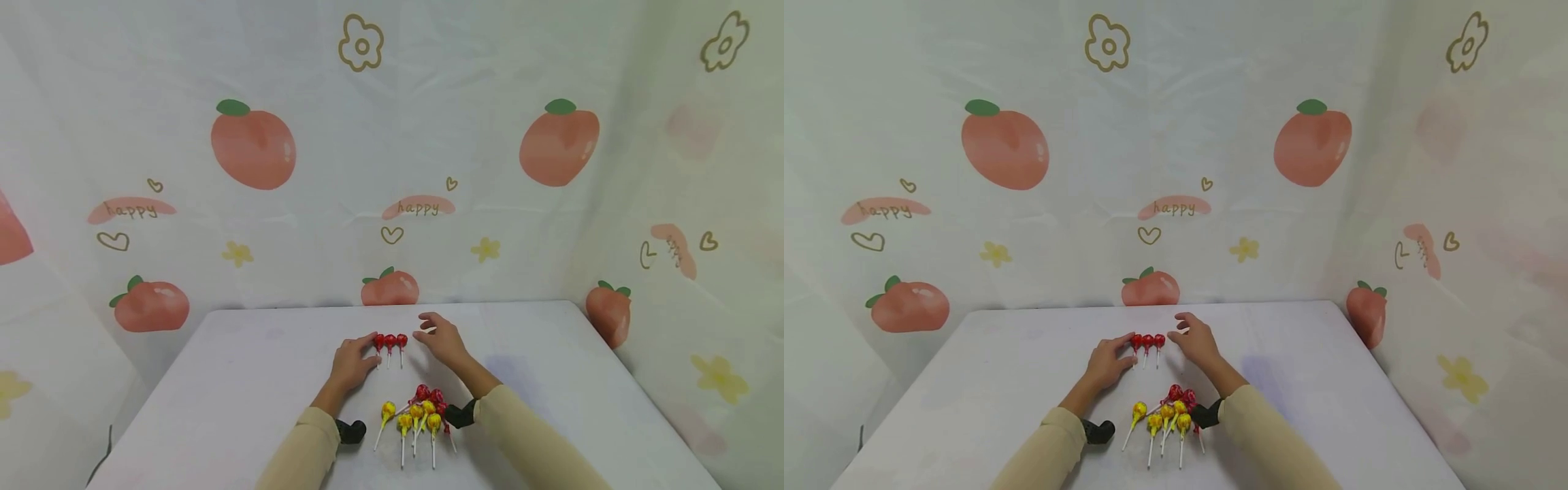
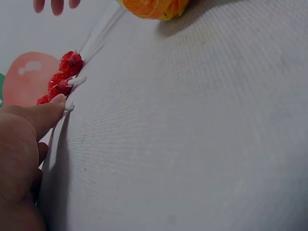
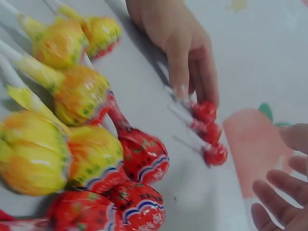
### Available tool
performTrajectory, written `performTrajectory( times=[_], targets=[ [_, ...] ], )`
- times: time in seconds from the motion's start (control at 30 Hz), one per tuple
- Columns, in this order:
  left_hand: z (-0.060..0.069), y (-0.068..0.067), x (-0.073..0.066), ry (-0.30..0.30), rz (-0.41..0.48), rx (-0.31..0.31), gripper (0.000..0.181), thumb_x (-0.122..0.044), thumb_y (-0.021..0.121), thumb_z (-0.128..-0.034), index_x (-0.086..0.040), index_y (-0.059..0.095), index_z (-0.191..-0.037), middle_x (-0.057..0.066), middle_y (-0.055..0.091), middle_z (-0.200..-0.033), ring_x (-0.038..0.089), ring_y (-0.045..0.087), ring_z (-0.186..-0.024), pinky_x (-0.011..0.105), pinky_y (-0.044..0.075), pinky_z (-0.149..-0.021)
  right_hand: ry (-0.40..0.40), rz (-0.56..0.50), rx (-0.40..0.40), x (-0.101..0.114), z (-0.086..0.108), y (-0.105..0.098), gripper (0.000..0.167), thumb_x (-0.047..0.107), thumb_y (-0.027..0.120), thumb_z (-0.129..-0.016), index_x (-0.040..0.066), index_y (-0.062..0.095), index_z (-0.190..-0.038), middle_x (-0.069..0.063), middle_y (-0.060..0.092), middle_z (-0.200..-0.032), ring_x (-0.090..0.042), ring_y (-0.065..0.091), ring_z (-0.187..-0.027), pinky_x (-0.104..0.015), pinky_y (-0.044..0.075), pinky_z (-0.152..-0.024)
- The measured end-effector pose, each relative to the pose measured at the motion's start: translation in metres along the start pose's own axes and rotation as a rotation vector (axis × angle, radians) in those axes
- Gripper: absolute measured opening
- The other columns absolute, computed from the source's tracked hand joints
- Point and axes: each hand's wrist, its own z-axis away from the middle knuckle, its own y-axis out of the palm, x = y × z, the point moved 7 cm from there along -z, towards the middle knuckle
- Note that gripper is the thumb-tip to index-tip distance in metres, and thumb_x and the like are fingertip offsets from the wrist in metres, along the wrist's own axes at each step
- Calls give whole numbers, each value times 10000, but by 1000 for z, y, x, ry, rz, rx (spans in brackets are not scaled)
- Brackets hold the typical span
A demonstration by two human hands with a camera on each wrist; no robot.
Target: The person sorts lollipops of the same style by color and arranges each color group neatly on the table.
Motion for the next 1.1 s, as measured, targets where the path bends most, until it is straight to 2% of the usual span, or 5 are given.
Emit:
performTrajectory(
  times=[0.27, 0.5, 0.77, 0.93, 1.1],
  targets=[
    [-1, -1, 0, 5, -7, -16, 575, -272, 760, -855, -217, 561, -1391, 67, 604, -1277, 317, 513, -1123, 516, 433, -941, -59, -62, -10, 11, 20, -7, 379, 193, 698, -911, 102, 594, -1264, -125, 662, -1104, -250, 625, -959, -394, 542, -795],
    [1, 1, -2, 1, -14, -6, 566, -276, 751, -863, -216, 560, -1392, 80, 597, -1276, 318, 510, -1129, 514, 426, -952, -82, -106, -45, 1, 32, -12, 319, 135, 704, -901, 124, 632, -1212, -28, 684, -1016, -208, 626, -924, -365, 537, -801],
    [1, 1, -2, 0, -29, -6, 569, -284, 747, -867, -215, 554, -1397, 68, 599, -1287, 306, 511, -1133, 505, 432, -948, -96, -105, 85, -10, 54, 3, 284, 93, 689, -905, 81, 655, -1187, -20, 692, -1004, -183, 619, -917, -295, 517, -802],
    [0, 2, -2, 9, -33, -10, 571, -279, 748, -866, -210, 553, -1399, 62, 600, -1295, 300, 513, -1130, 499, 429, -950, -83, -92, 159, -18, 69, 12, 232, 116, 682, -913, 89, 680, -1143, -6, 688, -1002, -157, 599, -860, -242, 514, -750],
    [0, 1, -1, 16, -37, -18, 575, -279, 748, -865, -208, 551, -1400, 56, 600, -1296, 298, 511, -1132, 498, 428, -953, -79, -94, 236, -23, 78, 17, 227, 164, 699, -905, 90, 687, -1120, -8, 690, -1003, -153, 601, -819, -243, 520, -726]
  ],
)
